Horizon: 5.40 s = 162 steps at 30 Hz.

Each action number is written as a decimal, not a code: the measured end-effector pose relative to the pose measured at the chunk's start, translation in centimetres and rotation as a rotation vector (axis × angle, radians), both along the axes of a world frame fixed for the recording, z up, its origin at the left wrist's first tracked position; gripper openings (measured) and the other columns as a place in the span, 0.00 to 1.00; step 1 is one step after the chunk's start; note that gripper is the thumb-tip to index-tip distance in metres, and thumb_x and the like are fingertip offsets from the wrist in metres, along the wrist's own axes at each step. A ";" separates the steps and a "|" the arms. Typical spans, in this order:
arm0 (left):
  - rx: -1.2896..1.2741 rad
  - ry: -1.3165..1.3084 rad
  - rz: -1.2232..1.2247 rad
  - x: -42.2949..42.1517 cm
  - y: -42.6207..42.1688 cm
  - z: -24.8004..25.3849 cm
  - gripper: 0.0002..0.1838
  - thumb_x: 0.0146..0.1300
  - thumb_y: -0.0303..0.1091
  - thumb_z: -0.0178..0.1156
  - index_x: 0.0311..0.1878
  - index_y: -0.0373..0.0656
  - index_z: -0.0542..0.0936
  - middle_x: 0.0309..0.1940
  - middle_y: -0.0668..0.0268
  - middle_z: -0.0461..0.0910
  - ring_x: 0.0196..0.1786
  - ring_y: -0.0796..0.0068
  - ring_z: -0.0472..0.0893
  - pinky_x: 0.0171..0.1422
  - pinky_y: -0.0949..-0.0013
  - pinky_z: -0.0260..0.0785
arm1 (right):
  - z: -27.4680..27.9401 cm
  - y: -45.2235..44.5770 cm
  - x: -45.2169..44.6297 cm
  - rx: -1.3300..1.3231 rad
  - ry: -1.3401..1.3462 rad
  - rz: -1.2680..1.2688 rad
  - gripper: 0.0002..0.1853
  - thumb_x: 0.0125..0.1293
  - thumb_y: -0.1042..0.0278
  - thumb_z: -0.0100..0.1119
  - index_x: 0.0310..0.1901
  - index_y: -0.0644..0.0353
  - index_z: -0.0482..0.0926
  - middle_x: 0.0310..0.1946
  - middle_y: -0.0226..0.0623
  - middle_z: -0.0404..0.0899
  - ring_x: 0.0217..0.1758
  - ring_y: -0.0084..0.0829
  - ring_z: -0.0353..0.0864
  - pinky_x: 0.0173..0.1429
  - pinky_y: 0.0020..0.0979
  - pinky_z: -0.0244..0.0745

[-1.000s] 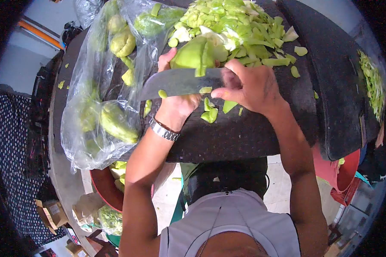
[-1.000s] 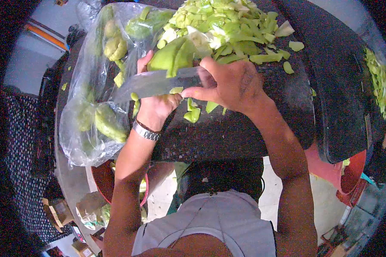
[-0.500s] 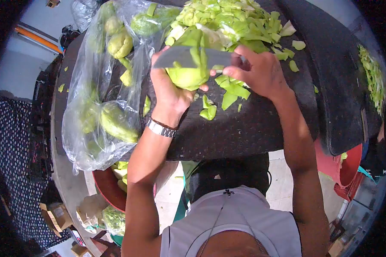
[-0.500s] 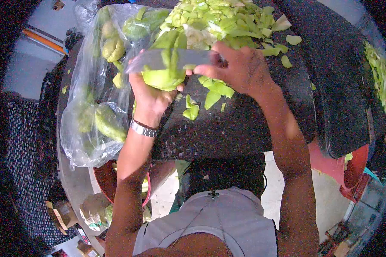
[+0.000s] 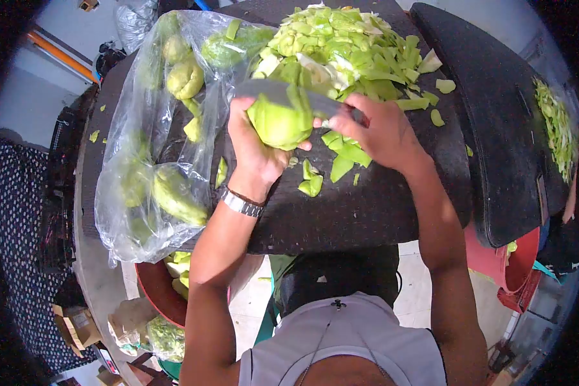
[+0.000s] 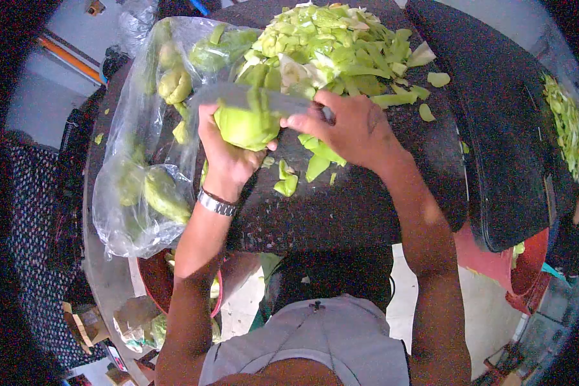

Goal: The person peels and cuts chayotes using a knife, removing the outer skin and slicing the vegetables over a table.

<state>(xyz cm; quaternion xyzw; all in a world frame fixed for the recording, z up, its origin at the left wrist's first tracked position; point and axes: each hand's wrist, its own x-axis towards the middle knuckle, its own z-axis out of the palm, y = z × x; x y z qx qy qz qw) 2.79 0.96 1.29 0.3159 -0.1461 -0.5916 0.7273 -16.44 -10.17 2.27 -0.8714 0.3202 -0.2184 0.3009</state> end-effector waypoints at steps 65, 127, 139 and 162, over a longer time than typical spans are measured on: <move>-0.149 0.160 -0.063 1.5 -0.1 -1.3 0.33 0.72 0.62 0.55 0.65 0.43 0.76 0.52 0.56 0.83 0.50 0.48 0.86 0.51 0.45 0.83 | 0.9 -3.1 -2.7 -0.217 0.116 -0.541 0.31 0.63 0.37 0.71 0.52 0.57 0.81 0.28 0.45 0.86 0.34 0.49 0.89 0.42 0.48 0.82; -0.080 0.188 -0.029 1.0 -0.3 -0.6 0.32 0.74 0.62 0.53 0.63 0.42 0.79 0.53 0.56 0.86 0.55 0.57 0.86 0.60 0.50 0.80 | 0.4 2.7 0.0 -0.327 -0.153 0.143 0.35 0.51 0.28 0.76 0.34 0.55 0.73 0.19 0.28 0.79 0.21 0.39 0.84 0.30 0.41 0.80; -0.097 0.217 -0.011 -0.4 0.0 -0.3 0.26 0.72 0.54 0.60 0.60 0.41 0.78 0.49 0.54 0.86 0.46 0.53 0.87 0.54 0.50 0.82 | 0.1 3.3 0.3 -0.507 -0.096 0.197 0.41 0.45 0.29 0.78 0.45 0.60 0.77 0.20 0.30 0.81 0.22 0.38 0.86 0.28 0.36 0.79; -0.064 0.232 -0.058 0.1 -0.2 -0.6 0.25 0.71 0.51 0.58 0.60 0.42 0.78 0.50 0.56 0.86 0.51 0.57 0.86 0.60 0.52 0.79 | -0.3 3.3 0.5 -0.526 -0.097 0.192 0.36 0.45 0.31 0.79 0.35 0.56 0.75 0.16 0.23 0.76 0.17 0.29 0.80 0.24 0.31 0.74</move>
